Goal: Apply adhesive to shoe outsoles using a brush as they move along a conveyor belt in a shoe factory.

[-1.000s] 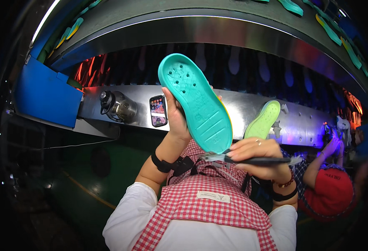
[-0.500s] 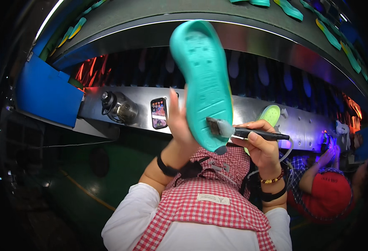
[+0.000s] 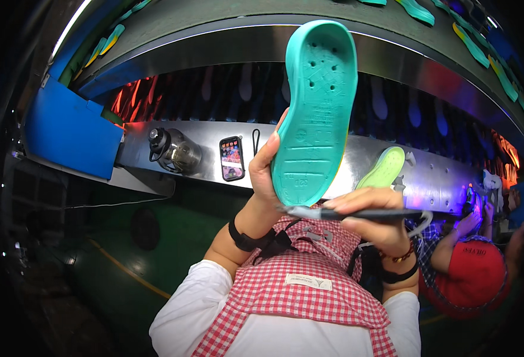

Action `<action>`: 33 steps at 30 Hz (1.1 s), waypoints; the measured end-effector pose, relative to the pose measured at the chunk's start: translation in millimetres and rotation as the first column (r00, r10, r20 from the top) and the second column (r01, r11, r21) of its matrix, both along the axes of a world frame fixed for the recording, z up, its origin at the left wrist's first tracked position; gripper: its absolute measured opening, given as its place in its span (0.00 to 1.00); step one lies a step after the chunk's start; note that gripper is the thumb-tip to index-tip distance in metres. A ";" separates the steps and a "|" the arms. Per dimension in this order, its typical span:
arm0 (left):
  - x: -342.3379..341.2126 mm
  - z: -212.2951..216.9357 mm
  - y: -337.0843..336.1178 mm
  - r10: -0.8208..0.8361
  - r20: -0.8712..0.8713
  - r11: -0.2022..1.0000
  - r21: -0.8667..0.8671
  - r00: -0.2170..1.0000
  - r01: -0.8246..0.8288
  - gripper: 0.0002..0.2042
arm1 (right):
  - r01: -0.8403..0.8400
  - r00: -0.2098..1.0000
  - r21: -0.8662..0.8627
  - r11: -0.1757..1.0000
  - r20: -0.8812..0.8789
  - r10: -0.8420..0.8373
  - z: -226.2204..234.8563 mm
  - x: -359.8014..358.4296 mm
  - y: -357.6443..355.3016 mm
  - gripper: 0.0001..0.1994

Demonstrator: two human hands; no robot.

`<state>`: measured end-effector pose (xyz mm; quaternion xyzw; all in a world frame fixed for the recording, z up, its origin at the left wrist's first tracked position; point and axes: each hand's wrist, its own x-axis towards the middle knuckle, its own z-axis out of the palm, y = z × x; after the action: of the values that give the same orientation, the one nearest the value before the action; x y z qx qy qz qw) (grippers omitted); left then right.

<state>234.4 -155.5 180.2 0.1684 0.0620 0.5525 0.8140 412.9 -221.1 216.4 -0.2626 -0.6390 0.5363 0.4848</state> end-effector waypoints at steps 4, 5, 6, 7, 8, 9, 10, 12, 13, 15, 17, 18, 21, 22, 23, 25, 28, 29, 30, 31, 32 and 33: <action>-4.1 15.1 -1.4 0.014 -0.107 0.993 0.122 0.994 -0.001 0.29 | 0.115 0.975 0.034 0.993 0.186 -0.119 13.1 8.9 11.0 0.08; -5.2 13.8 -0.3 0.014 -0.107 0.992 0.123 0.994 -0.001 0.29 | -0.001 0.973 0.126 0.992 0.228 -0.028 17.4 9.1 10.8 0.08; -6.7 12.0 0.1 -0.017 -0.044 0.989 0.144 0.999 0.023 0.29 | -0.001 0.979 0.139 0.990 0.202 -0.027 16.8 8.9 10.7 0.08; -7.4 12.0 0.3 -0.050 0.018 0.985 0.166 0.999 0.046 0.29 | -0.002 0.984 0.151 0.989 0.176 -0.025 15.6 8.7 10.5 0.09; -7.3 13.4 0.7 -0.049 0.017 0.985 0.166 0.999 0.046 0.29 | -0.002 0.984 0.151 0.989 0.175 -0.024 14.3 8.1 9.9 0.09; -5.3 20.0 1.5 -0.043 0.027 0.992 0.119 0.999 0.039 0.26 | 0.032 0.979 0.149 0.988 0.195 -0.061 12.9 7.8 8.8 0.09; -3.4 23.6 2.6 -0.036 0.036 0.997 0.072 0.999 0.033 0.25 | 0.066 0.972 0.147 0.987 0.214 -0.097 12.1 7.3 7.0 0.09; -2.2 21.2 6.0 -0.110 0.022 0.994 0.026 0.994 0.110 0.24 | -0.063 0.968 0.180 0.982 0.250 0.016 13.2 4.1 -2.9 0.09; -2.9 18.8 7.1 -0.185 0.012 0.982 -0.019 0.983 0.186 0.25 | -0.128 0.961 0.170 0.977 0.265 0.080 13.5 3.0 -6.2 0.10; -4.1 16.1 7.1 -0.225 0.015 0.967 -0.120 0.974 0.225 0.24 | -0.193 0.954 0.150 0.970 0.259 0.150 19.1 5.6 -6.4 0.10; -4.0 19.4 7.5 -0.405 -0.067 0.914 -0.053 0.912 0.402 0.23 | 0.015 0.965 0.207 0.978 0.252 -0.068 22.6 10.7 -1.2 0.09; -2.8 19.4 8.8 -0.463 -0.071 0.885 -0.091 0.883 0.457 0.24 | -0.039 0.951 0.194 0.980 0.309 -0.023 15.2 12.2 3.7 0.09; -3.3 11.6 10.5 -0.582 -0.289 0.805 -0.076 0.760 0.588 0.25 | -0.236 0.844 0.119 0.964 0.517 0.143 15.8 18.3 -1.6 0.08; -3.5 11.3 8.7 -0.567 -0.365 0.814 -0.109 0.738 0.571 0.26 | -0.238 0.843 0.119 0.964 0.519 0.145 15.5 20.7 0.0 0.08; -2.6 12.2 8.4 -0.565 -0.364 0.815 -0.109 0.740 0.569 0.26 | -0.238 0.858 0.142 0.961 0.495 0.139 15.2 23.6 3.4 0.08; -0.3 13.8 7.2 -0.668 -0.275 0.740 -0.144 0.692 0.657 0.25 | -0.233 0.886 0.186 0.954 0.444 0.130 13.4 27.5 7.3 0.09; -2.1 11.5 11.2 -0.669 -0.401 0.720 -0.140 0.626 0.679 0.26 | -0.301 0.805 0.201 0.932 0.577 0.135 8.1 26.9 7.4 0.11; -3.4 11.0 13.1 -0.633 -0.527 0.711 -0.104 0.567 0.696 0.27 | -0.378 0.732 0.228 0.898 0.668 0.138 8.0 27.2 7.2 0.12; -6.4 6.9 11.4 -0.642 -0.530 0.709 -0.137 0.554 0.691 0.27 | -0.402 0.654 0.165 0.901 0.740 0.156 15.8 28.7 3.7 0.12; -8.8 4.3 11.1 -0.646 -0.527 0.708 -0.142 0.552 0.692 0.27 | -0.401 0.655 0.160 0.902 0.739 0.160 15.3 29.9 3.5 0.12; -11.0 2.2 11.7 -0.691 -0.427 0.703 -0.207 0.583 0.681 0.26 | -0.339 0.736 0.180 0.923 0.662 0.141 14.8 31.3 5.3 0.12; -9.9 2.1 13.0 -0.727 -0.321 0.685 -0.267 0.608 0.678 0.25 | -0.268 0.807 0.195 0.943 0.581 0.109 15.4 34.9 8.4 0.12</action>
<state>224.4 -142.6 182.4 0.2402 0.1890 0.1365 0.9423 447.8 -212.6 231.8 -0.2756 -0.8426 0.3894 0.2498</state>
